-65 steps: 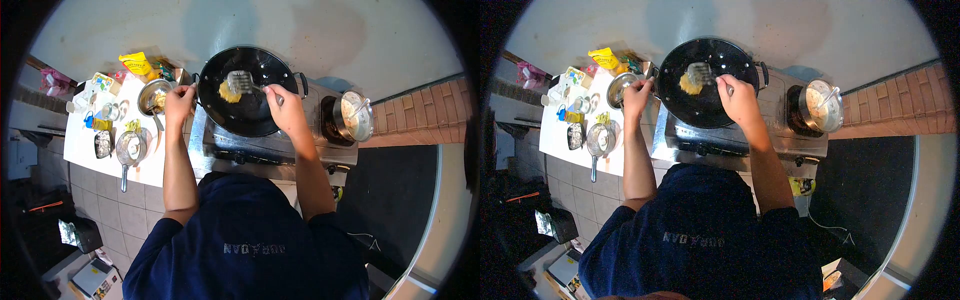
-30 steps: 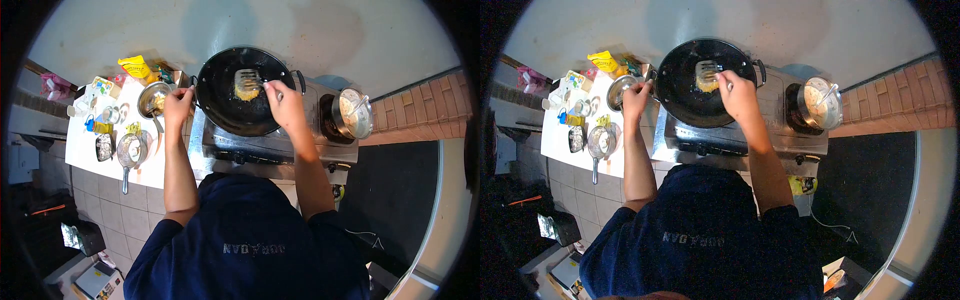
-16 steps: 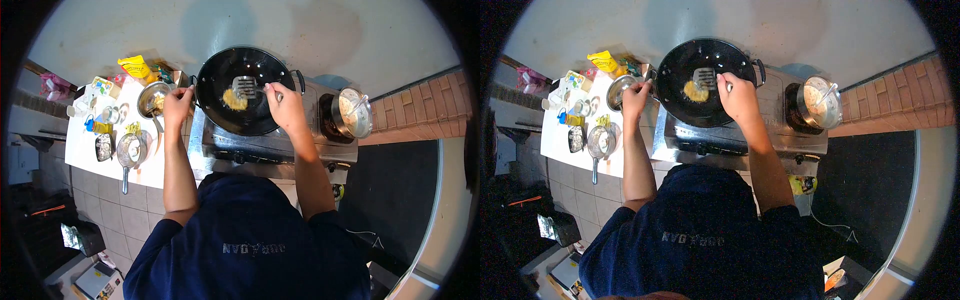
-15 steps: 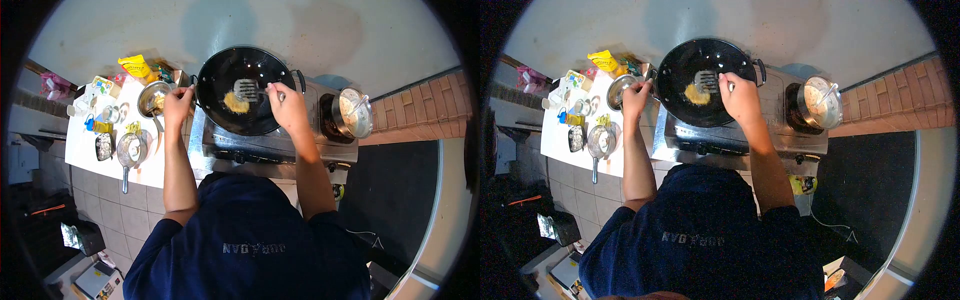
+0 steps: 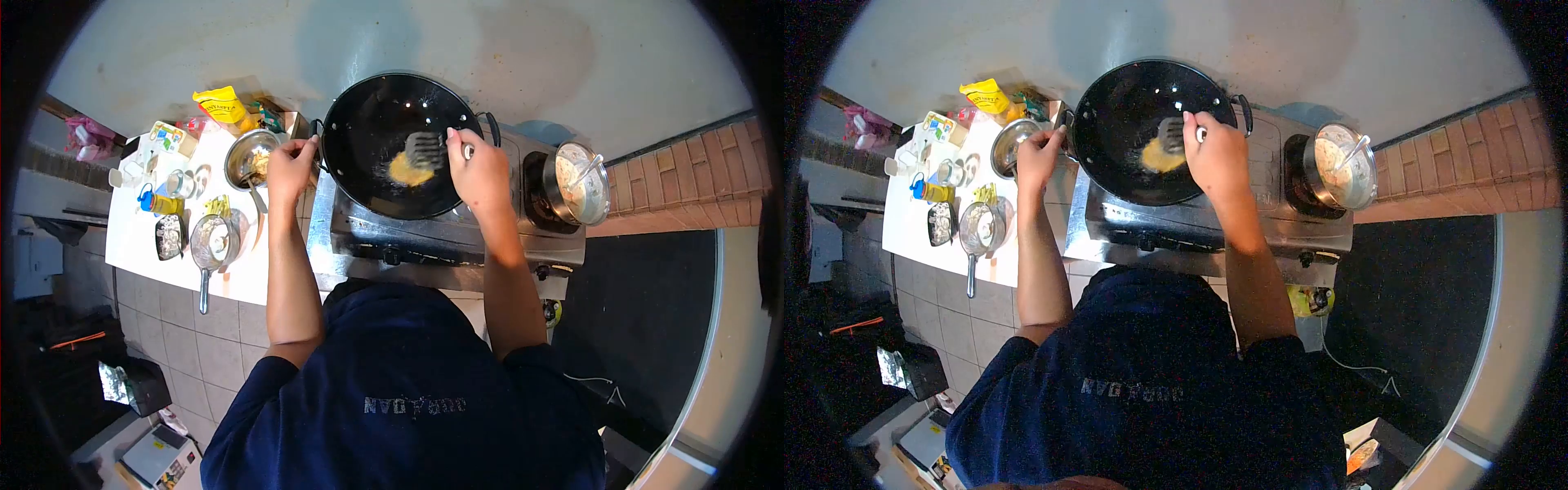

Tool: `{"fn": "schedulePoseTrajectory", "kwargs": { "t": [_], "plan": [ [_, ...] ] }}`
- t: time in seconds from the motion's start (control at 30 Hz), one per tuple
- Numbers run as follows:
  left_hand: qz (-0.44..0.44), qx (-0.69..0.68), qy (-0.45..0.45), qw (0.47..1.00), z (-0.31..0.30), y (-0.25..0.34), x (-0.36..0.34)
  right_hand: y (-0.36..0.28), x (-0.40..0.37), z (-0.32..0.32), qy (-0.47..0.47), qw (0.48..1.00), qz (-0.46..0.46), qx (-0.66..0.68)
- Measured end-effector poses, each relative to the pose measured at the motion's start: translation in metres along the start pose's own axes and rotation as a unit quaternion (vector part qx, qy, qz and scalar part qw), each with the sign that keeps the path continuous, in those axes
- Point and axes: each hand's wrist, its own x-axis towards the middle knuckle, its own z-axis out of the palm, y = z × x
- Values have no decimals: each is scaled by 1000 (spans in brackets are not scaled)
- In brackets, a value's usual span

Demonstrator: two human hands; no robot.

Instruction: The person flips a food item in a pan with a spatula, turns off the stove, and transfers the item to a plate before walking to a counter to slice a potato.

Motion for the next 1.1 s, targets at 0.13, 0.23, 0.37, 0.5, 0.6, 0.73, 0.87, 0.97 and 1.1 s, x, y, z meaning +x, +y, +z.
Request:
{"fn": "schedulePoseTrajectory", "kwargs": {
  "t": [0.13,0.23,0.37,0.5,0.6,0.73,0.87,0.97,1.1],
  "plan": [
    [-12,-1,-13,1000,-1,-1,1,4,2,15,21,999,-50,2],
    [-13,-1,-8,1000,0,6,-1,-3,-3,13,-30,997,-25,64],
    [-12,-11,-5,1000,0,-2,0,-5,-6,0,3,1000,-8,-12],
    [-15,4,-8,1000,-2,10,-5,5,2,10,50,998,-48,-10],
    [-12,-2,-16,1000,-1,3,-1,10,-4,23,31,994,-70,75],
    [-8,-26,-28,999,-2,-1,1,3,-10,9,-7,999,-19,41],
    [-7,-1,-25,1000,-4,5,-1,4,-1,5,23,997,-18,-65],
    [0,26,-13,1000,-4,7,-3,9,-1,21,23,998,-50,1],
    [2,1,-19,1000,-3,4,-2,1,-8,14,-11,1000,-17,18]
  ]
}}
